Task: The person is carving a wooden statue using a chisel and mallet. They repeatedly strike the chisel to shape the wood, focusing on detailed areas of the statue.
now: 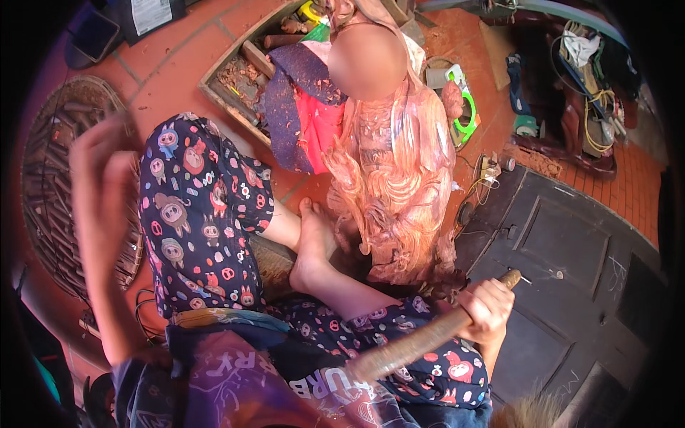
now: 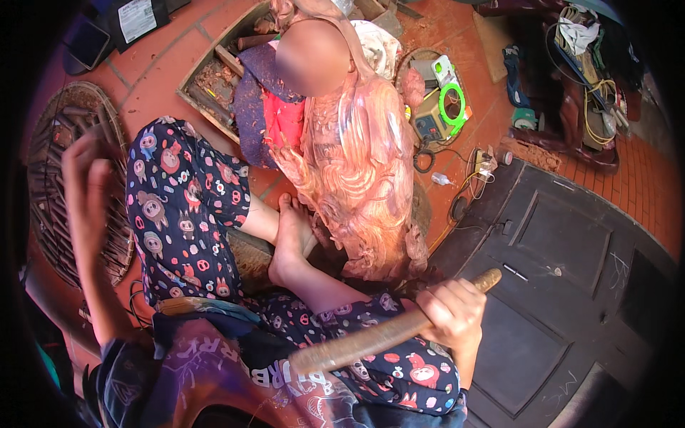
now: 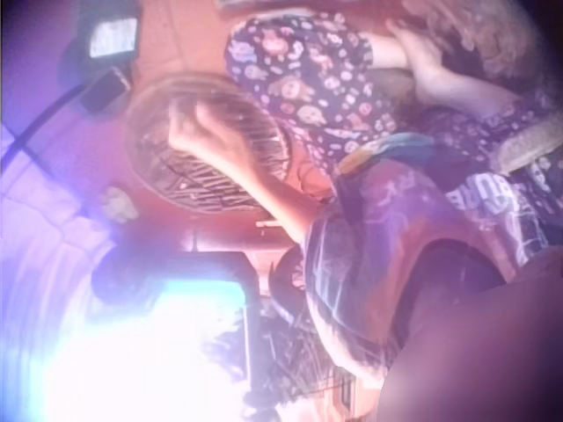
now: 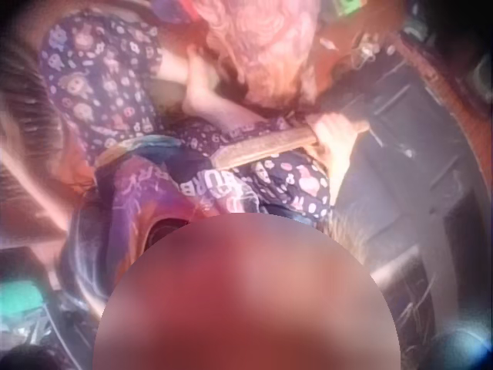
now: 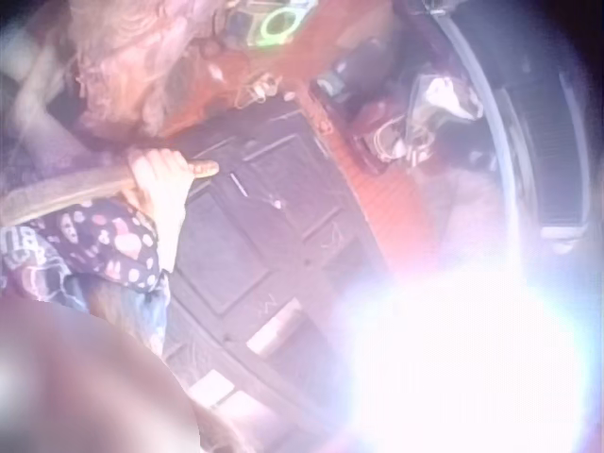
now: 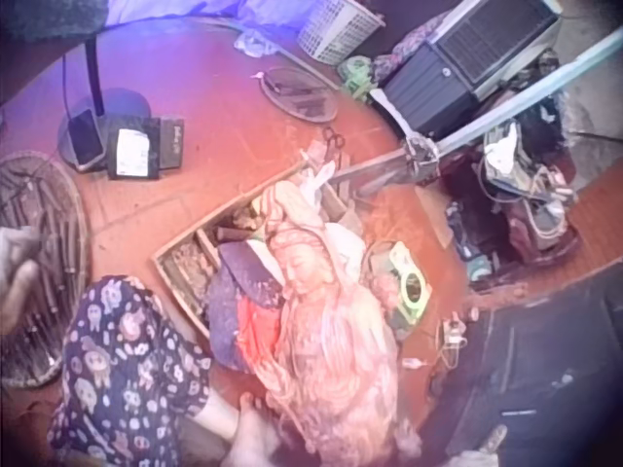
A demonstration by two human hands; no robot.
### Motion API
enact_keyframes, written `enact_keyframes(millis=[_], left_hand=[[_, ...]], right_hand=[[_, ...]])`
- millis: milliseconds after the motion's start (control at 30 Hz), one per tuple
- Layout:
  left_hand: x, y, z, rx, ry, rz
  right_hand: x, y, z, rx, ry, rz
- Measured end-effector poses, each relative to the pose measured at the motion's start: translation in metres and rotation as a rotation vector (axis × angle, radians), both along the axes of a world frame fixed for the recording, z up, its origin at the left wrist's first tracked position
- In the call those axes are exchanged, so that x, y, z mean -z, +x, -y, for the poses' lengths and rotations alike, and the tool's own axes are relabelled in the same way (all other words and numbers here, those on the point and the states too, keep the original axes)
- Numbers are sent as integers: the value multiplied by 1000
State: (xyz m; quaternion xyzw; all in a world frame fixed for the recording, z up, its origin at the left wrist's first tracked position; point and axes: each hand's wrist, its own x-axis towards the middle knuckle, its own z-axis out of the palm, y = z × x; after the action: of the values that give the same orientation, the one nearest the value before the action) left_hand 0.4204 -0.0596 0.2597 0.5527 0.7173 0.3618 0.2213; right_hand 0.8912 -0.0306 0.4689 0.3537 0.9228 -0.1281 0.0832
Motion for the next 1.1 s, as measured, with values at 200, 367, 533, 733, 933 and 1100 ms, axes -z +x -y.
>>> enact_keyframes(millis=[200, 367, 533, 733, 933, 1100], left_hand=[[-73, 209, -69, 1255, 500, 240], [-60, 271, -75, 1125, 930, 578], [-46, 272, -70, 1280, 834, 713], [-41, 280, -74, 1319, 862, 728], [-36, 281, -73, 1309, 863, 746], [-31, 278, -76, 1317, 861, 806]], right_hand=[[-17, 16, 10, 4, 228, -151], [-5, 6, 12, -51, 158, -122], [5, 9, 10, -110, 94, 28], [17, 10, 7, -106, 45, 17], [20, 7, 8, -88, 36, 53], [20, 5, 10, -90, 54, 62]])
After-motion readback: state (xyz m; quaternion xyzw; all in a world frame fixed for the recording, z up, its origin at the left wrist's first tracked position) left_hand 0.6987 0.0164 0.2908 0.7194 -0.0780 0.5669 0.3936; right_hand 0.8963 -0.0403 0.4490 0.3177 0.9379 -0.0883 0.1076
